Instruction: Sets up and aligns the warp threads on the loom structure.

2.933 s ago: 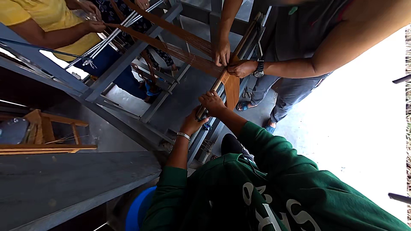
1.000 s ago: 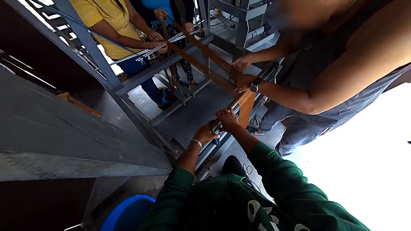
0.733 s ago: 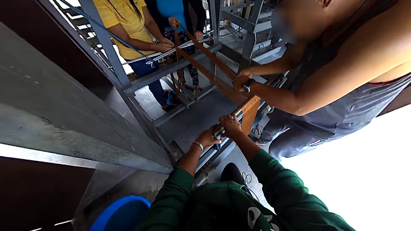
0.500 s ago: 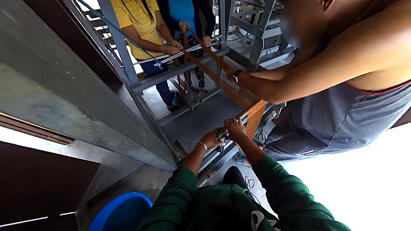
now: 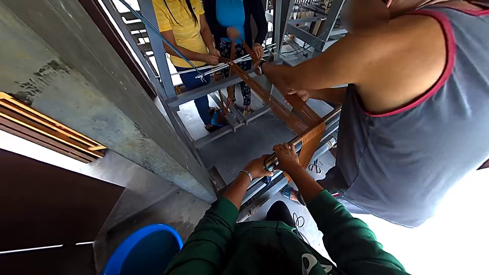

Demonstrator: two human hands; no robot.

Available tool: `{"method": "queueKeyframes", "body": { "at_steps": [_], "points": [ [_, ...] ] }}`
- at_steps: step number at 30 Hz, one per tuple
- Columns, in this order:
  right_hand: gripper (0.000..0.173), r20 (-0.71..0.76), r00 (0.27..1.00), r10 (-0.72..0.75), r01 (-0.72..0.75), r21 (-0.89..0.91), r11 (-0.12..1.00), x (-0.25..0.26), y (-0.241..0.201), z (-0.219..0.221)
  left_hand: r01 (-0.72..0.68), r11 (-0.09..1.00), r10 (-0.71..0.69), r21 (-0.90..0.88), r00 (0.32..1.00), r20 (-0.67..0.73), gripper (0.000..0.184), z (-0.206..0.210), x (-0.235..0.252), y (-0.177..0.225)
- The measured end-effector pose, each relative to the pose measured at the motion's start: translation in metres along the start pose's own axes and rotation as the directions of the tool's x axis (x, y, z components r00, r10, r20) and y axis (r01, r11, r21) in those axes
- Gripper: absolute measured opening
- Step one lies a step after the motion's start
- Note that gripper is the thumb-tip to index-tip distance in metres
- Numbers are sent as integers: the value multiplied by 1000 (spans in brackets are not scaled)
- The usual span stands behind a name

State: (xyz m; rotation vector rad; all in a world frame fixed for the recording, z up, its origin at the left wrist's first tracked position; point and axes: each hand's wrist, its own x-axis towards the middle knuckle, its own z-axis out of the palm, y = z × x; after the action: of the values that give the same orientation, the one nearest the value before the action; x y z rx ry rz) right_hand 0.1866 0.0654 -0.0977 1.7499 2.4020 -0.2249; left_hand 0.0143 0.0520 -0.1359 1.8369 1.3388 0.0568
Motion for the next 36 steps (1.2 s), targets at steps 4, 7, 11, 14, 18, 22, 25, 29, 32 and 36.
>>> {"method": "queueKeyframes", "body": {
  "at_steps": [4,7,11,14,18,22,25,29,32,36],
  "points": [
    [88,6,1000,3,-3,-3,1000,0,0,0,1,1000,-1,-5,1000,-8,95,3,3,-3],
    [87,8,1000,-2,2,1,1000,0,0,-1,9,1000,-9,4,1000,-2,95,2,2,-2],
    [87,7,1000,1,-1,-11,1000,-1,1,0,16,1000,-16,3,1000,5,94,0,-1,2],
    [88,10,1000,2,-2,-12,1000,0,0,-1,14,1000,-14,10,1000,6,94,0,-1,2],
    [88,9,1000,3,-2,-15,1000,1,1,0,3,1000,-3,4,1000,7,94,1,1,0],
    [88,-4,1000,-4,4,-17,1000,1,2,1,7,1000,-7,6,1000,9,94,0,1,0],
    [88,-4,1000,-15,15,-9,1000,0,2,0,22,1000,-22,3,1000,6,93,-2,-4,4],
    [89,-11,1000,-13,13,-11,1000,-1,1,-1,29,999,-29,18,999,15,93,-5,-5,6],
    [89,-11,1000,-14,14,-15,1000,0,0,-4,24,1000,-24,20,1000,12,93,-7,-4,6],
    [89,-21,999,-24,24,-14,1000,2,1,-5,20,1000,-20,5,1000,17,93,-9,-1,4]
  ]
}}
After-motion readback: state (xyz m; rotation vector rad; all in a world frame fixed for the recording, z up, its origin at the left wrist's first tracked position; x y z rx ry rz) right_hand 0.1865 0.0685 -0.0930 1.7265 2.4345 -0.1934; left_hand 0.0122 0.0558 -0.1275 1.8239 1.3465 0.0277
